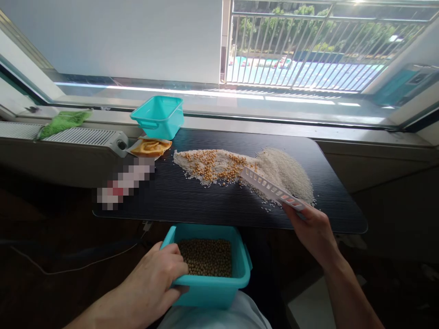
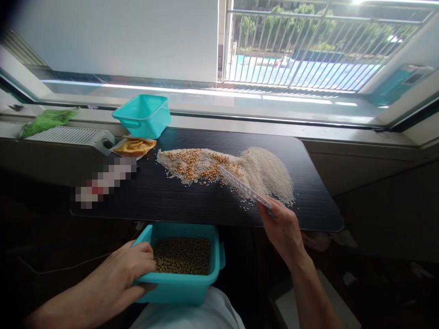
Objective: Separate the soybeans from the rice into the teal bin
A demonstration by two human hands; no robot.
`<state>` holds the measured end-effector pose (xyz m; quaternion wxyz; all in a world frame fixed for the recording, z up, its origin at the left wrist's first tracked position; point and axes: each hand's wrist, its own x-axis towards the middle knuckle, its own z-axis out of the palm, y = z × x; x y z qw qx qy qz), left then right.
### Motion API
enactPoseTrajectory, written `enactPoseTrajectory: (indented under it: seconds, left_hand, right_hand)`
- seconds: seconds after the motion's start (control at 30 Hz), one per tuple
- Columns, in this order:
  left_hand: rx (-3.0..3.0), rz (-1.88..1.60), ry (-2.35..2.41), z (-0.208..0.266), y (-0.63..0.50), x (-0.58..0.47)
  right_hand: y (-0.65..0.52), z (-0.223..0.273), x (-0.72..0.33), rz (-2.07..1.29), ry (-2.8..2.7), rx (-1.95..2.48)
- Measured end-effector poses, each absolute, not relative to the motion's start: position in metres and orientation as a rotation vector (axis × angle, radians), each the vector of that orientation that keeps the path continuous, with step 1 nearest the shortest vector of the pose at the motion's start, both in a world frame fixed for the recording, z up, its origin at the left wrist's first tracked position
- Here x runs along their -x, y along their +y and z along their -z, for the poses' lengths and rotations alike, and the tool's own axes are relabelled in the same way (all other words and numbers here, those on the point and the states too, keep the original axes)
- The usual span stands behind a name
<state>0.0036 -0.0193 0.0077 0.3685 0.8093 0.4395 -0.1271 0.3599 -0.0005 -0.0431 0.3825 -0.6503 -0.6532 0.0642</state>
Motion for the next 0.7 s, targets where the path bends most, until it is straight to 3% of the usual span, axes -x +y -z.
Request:
enactPoseTrajectory:
  seconds: [0.7]
  left_hand:
    - [-2.085,0.310,1.131,-0.008,-0.016,-0.006]
  right_hand:
    - [0.012,0.028,-0.348,-0.322,-1.694,1.610]
